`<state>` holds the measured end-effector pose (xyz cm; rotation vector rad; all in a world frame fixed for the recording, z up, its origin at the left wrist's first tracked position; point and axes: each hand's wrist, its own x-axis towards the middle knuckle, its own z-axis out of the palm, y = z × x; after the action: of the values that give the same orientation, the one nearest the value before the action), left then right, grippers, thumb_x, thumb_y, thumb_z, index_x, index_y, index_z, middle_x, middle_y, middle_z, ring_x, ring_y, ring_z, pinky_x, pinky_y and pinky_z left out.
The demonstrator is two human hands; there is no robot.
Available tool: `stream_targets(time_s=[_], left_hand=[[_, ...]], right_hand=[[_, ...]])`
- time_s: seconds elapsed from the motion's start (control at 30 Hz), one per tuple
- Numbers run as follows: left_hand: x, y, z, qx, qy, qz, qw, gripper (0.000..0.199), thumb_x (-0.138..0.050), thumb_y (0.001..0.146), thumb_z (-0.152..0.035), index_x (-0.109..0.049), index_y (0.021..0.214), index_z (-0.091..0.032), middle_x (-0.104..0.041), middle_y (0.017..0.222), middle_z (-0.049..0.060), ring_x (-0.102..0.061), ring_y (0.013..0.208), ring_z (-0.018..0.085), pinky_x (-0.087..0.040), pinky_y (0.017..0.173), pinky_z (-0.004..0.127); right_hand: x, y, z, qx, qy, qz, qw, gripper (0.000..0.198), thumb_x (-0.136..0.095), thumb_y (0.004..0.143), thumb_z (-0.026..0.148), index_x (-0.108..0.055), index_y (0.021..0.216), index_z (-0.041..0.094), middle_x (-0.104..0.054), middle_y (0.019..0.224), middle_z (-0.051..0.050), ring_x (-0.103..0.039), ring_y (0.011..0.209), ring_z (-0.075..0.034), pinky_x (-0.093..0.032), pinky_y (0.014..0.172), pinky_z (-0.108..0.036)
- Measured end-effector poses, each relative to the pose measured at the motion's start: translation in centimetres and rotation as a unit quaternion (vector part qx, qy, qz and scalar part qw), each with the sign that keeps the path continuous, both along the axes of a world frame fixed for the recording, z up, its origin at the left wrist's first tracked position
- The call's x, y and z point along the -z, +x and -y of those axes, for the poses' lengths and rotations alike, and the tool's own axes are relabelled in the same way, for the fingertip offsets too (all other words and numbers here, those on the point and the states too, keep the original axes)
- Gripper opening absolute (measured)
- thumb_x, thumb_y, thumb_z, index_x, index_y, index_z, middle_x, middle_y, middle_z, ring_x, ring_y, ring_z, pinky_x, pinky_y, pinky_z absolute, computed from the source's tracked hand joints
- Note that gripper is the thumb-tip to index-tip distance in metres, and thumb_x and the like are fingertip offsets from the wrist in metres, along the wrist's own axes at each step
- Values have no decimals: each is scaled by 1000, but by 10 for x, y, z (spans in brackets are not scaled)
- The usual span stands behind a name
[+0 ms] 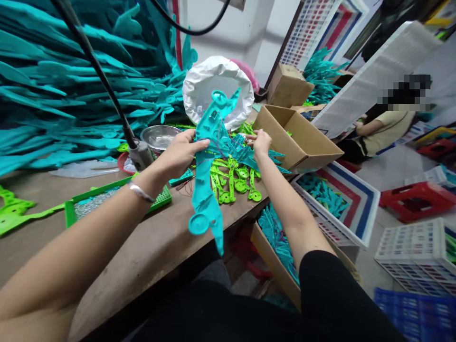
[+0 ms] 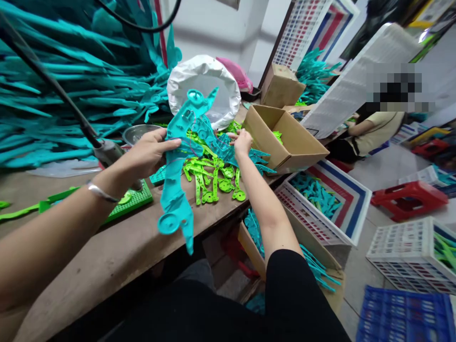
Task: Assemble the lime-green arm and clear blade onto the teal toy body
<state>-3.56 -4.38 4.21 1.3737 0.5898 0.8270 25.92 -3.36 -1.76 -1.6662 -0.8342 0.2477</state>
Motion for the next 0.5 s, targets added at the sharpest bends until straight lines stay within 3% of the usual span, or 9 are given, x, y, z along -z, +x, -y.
stream_targets(time_s=[0.07,0.13,0.2,0.27,0.33,0.37,0.43,0.47,0.5], left_hand=[[-1,-25,14,65,-10,-44,997,24,-73,81,-27,-65,101,-17,-68,86,5,-67,71,19,-60,68,36],[2,-53,27,117,-14,-96,988,28,-76,78,-33,-68,101,-18,-70,88,5,-68,72,21,-60,65,35],[8,-82,37,125,-11,-149,981,30,-80,74,-35,-70,99,-20,-71,86,5,-69,75,24,-60,65,35],[15,-109,45,95,-6,-184,978,30,-84,70,-31,-73,95,-20,-71,82,5,-70,78,27,-60,65,35],[18,-130,51,77,-8,-201,976,27,-84,69,-29,-74,93,-20,-70,79,5,-71,78,27,-60,64,35],[19,-139,53,86,-13,-207,974,26,-83,70,-30,-74,93,-21,-71,80,5,-70,77,27,-59,62,34],[16,-150,57,122,-32,-222,967,27,-81,72,-33,-74,95,-22,-72,82,6,-69,70,24,-56,55,31],[12,-154,59,134,-41,-226,964,28,-80,73,-35,-74,97,-22,-72,84,6,-68,68,22,-54,52,29],[8,-157,61,140,-48,-225,963,29,-80,73,-35,-73,98,-23,-72,86,6,-67,67,22,-54,51,29]], right_hand=[[3,15,-3,48,43,-23,998,56,-23,100,58,-56,119,16,-69,103,-12,-65,67,-15,-53,66,-30],[10,24,-2,73,15,5,997,51,-26,101,51,-53,122,13,-66,112,-16,-68,82,-18,-55,74,-35],[16,25,2,77,-46,38,995,46,-42,96,48,-54,119,10,-63,114,-18,-67,98,-25,-55,84,-44],[15,19,9,86,-63,61,992,48,-56,89,47,-55,117,9,-60,116,-20,-61,111,-31,-50,95,-53],[0,2,23,105,-7,117,988,50,-57,87,48,-52,120,10,-56,121,-19,-56,119,-31,-43,104,-59],[-12,-12,33,106,51,170,978,51,-53,89,49,-51,122,11,-55,122,-17,-56,120,-30,-42,106,-59],[-42,-48,59,-4,155,290,944,54,-49,91,56,-50,127,16,-54,125,-14,-56,120,-28,-43,106,-56],[-57,-70,73,-127,162,353,913,57,-49,91,60,-49,131,19,-55,128,-12,-56,122,-28,-44,106,-55],[-70,-93,88,-265,136,417,859,65,-53,88,64,-48,137,22,-55,133,-11,-54,127,-29,-42,109,-55]])
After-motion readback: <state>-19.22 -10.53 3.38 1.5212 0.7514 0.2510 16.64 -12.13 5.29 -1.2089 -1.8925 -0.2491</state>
